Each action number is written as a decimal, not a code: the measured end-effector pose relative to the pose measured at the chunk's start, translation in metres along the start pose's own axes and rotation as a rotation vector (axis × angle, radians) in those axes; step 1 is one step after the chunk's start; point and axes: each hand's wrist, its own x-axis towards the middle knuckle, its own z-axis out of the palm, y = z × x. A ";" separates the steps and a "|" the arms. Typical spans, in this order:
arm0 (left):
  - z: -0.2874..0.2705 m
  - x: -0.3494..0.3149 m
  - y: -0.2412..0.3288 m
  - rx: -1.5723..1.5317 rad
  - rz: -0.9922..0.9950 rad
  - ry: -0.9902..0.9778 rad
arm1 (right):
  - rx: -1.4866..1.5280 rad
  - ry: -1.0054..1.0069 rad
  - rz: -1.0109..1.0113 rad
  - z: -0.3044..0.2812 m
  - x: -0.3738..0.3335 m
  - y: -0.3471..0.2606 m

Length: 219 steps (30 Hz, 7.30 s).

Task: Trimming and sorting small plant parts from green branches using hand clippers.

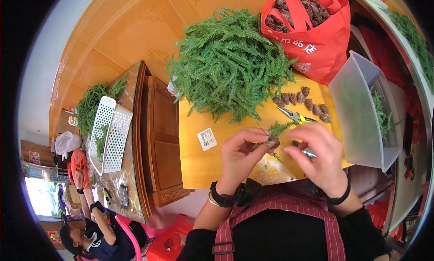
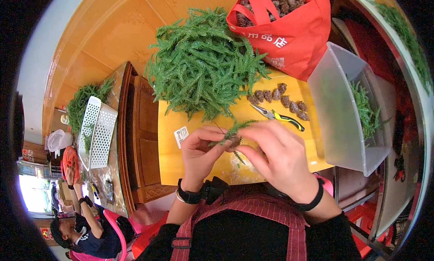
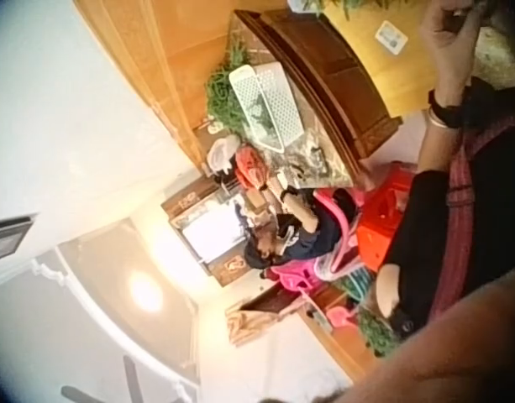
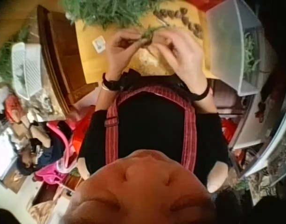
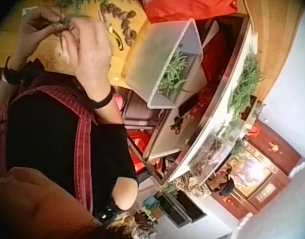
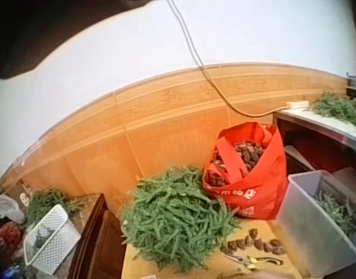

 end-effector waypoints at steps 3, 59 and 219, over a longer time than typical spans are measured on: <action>0.003 0.001 0.009 0.100 -0.030 -0.077 | -0.281 0.075 -0.282 -0.017 0.021 -0.007; -0.013 0.028 0.037 0.482 -0.211 -0.353 | 0.157 -0.266 -0.265 -0.009 0.028 0.015; -0.006 0.010 0.049 -0.250 -0.549 -0.052 | 0.141 -0.233 -0.081 -0.038 -0.020 0.032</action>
